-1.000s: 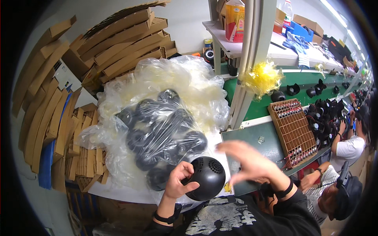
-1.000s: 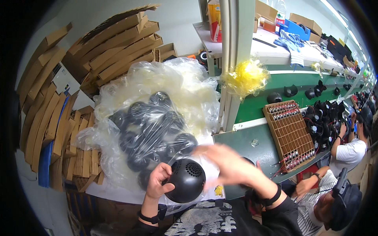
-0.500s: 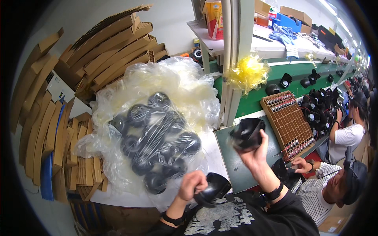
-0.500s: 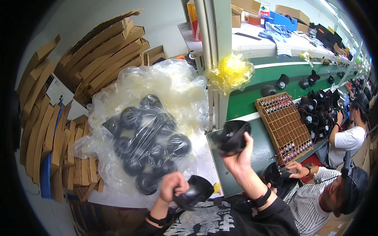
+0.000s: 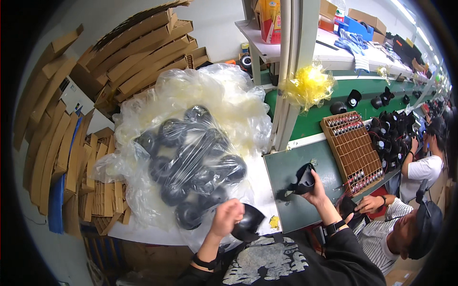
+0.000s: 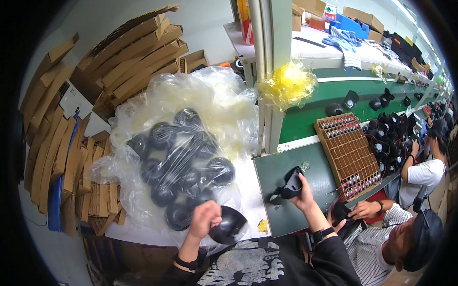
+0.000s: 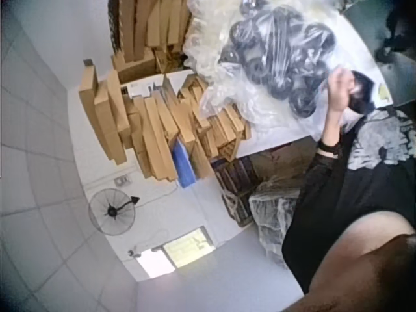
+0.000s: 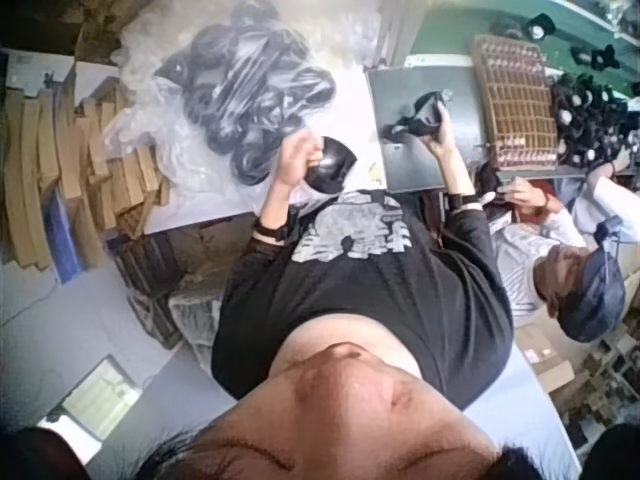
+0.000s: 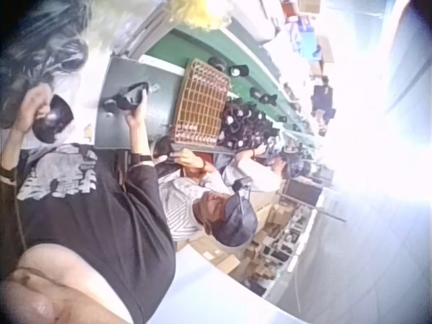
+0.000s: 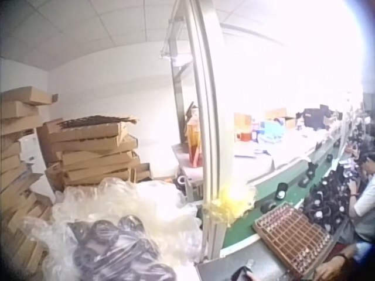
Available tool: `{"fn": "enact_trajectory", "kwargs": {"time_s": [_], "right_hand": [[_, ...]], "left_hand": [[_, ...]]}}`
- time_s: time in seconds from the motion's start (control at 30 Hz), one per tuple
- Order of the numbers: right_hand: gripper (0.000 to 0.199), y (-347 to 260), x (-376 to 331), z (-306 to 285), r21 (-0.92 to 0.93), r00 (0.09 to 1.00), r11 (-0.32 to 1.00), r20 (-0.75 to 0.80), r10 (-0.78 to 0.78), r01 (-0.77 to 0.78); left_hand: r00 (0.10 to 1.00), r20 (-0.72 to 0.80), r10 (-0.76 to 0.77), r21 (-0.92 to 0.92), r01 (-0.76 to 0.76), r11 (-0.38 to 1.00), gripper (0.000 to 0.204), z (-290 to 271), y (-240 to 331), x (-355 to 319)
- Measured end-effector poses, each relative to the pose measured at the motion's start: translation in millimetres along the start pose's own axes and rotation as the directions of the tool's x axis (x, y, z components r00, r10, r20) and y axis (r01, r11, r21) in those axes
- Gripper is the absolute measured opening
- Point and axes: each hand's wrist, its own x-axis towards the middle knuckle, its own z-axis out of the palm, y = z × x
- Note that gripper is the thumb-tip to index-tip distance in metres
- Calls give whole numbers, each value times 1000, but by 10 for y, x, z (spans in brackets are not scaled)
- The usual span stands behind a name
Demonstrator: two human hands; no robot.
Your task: Sort and pack black plastic dome-shaped components from a large plastic bag into smaller organized batches.
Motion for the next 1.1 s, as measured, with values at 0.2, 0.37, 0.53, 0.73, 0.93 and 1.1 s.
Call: {"fn": "enact_trajectory", "kwargs": {"time_s": [0.2, 0.37, 0.53, 0.73, 0.93, 1.1], "right_hand": [[49, 166, -517, 1258, 40, 995, 999, 91, -40, 36], [40, 179, -602, 1349, -6, 993, 993, -4, -122, 122], [39, 77, -368, 1255, 53, 983, 982, -59, -176, 180], [82, -434, 231, 388, -957, 469, -62, 195, -861, 284], [106, 245, 104, -104, -755, 888, -652, 250, -385, -70], [76, 328, -70, 413, -837, 880, -419, 449, -157, 352]], "left_hand": [[929, 217, 300, 955, -266, 131, 50, 612, 9, 279], [831, 337, 441, 940, -325, -105, 36, 673, -143, 441], [780, 433, 452, 901, -384, -201, 31, 752, -316, 405], [922, 222, 317, 779, -363, 511, 29, 713, -445, 144], [997, 62, -44, 52, 41, 998, 50, 390, -228, 283], [995, 96, -27, -114, 38, 993, 51, 393, -120, 276]]}}
